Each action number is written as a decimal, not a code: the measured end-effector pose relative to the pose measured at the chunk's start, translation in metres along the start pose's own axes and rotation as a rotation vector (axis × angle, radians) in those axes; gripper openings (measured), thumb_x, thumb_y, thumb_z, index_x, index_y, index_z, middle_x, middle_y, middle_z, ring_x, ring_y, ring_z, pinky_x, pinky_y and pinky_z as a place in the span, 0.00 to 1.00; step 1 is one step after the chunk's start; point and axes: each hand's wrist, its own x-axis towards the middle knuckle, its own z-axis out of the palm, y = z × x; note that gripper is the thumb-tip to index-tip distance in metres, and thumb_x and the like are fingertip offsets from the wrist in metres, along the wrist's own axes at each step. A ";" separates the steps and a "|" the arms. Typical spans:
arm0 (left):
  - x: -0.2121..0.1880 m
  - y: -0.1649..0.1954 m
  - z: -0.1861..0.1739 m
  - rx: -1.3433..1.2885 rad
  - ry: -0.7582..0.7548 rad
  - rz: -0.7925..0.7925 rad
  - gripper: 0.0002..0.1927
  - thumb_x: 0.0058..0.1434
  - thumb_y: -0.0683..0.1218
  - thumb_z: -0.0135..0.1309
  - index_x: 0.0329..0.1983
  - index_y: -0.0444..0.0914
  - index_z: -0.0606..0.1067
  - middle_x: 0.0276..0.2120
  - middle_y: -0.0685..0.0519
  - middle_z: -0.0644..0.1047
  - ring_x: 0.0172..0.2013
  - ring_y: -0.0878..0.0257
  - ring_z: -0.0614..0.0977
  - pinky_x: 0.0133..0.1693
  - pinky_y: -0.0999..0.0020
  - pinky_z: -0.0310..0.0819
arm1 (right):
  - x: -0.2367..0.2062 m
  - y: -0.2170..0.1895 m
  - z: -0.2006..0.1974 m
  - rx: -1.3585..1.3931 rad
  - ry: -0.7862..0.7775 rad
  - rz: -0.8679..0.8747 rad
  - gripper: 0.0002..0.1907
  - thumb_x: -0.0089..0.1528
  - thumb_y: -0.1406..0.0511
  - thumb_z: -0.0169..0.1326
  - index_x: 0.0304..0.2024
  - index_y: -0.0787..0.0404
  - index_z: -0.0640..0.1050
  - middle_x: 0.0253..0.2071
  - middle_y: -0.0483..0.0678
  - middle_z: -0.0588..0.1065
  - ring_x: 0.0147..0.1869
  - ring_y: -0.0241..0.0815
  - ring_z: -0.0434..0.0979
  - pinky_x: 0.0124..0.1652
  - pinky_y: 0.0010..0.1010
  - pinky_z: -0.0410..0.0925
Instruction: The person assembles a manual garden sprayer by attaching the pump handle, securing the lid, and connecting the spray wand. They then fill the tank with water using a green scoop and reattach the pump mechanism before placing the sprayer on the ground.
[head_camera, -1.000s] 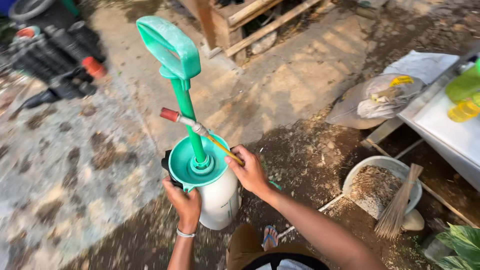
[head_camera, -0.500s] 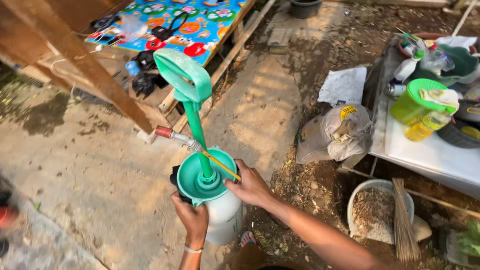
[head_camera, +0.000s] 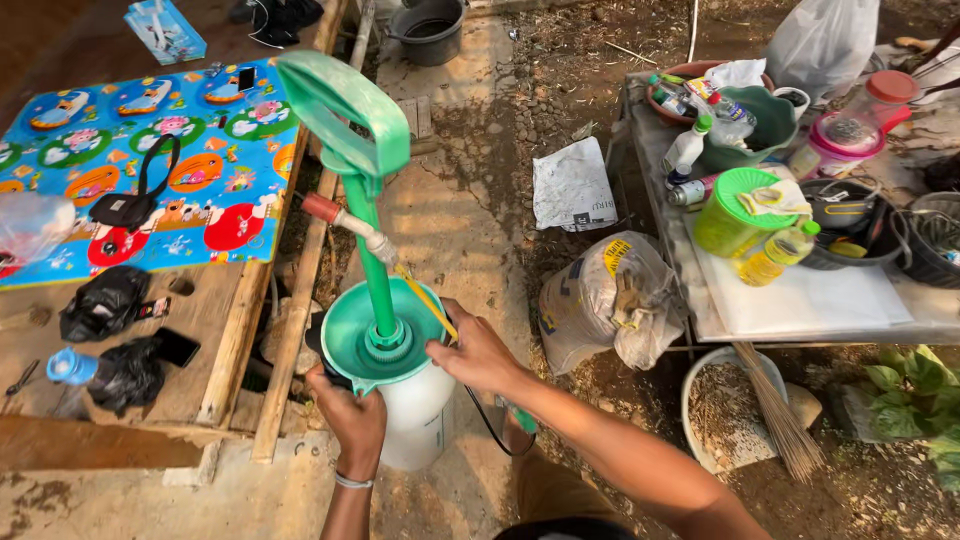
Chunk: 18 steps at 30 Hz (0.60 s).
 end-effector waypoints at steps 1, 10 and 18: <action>0.023 -0.006 0.015 0.015 0.005 0.056 0.20 0.54 0.32 0.49 0.51 0.29 0.63 0.36 0.41 0.72 0.36 0.51 0.76 0.42 0.59 0.69 | 0.025 0.000 -0.005 -0.011 0.001 0.038 0.32 0.56 0.65 0.56 0.63 0.64 0.68 0.33 0.57 0.82 0.34 0.47 0.84 0.37 0.36 0.74; 0.231 -0.031 0.159 -0.134 -0.088 0.103 0.20 0.54 0.32 0.48 0.50 0.28 0.61 0.39 0.37 0.72 0.41 0.44 0.76 0.49 0.55 0.69 | 0.236 -0.024 -0.079 -0.061 0.113 0.050 0.33 0.56 0.64 0.55 0.64 0.64 0.66 0.31 0.58 0.80 0.32 0.51 0.82 0.32 0.40 0.72; 0.415 -0.079 0.319 -0.197 -0.182 0.172 0.19 0.57 0.35 0.49 0.51 0.28 0.61 0.41 0.34 0.75 0.43 0.40 0.79 0.48 0.53 0.72 | 0.438 0.023 -0.149 -0.125 0.255 -0.066 0.30 0.57 0.64 0.56 0.60 0.67 0.67 0.28 0.57 0.77 0.30 0.49 0.80 0.31 0.41 0.70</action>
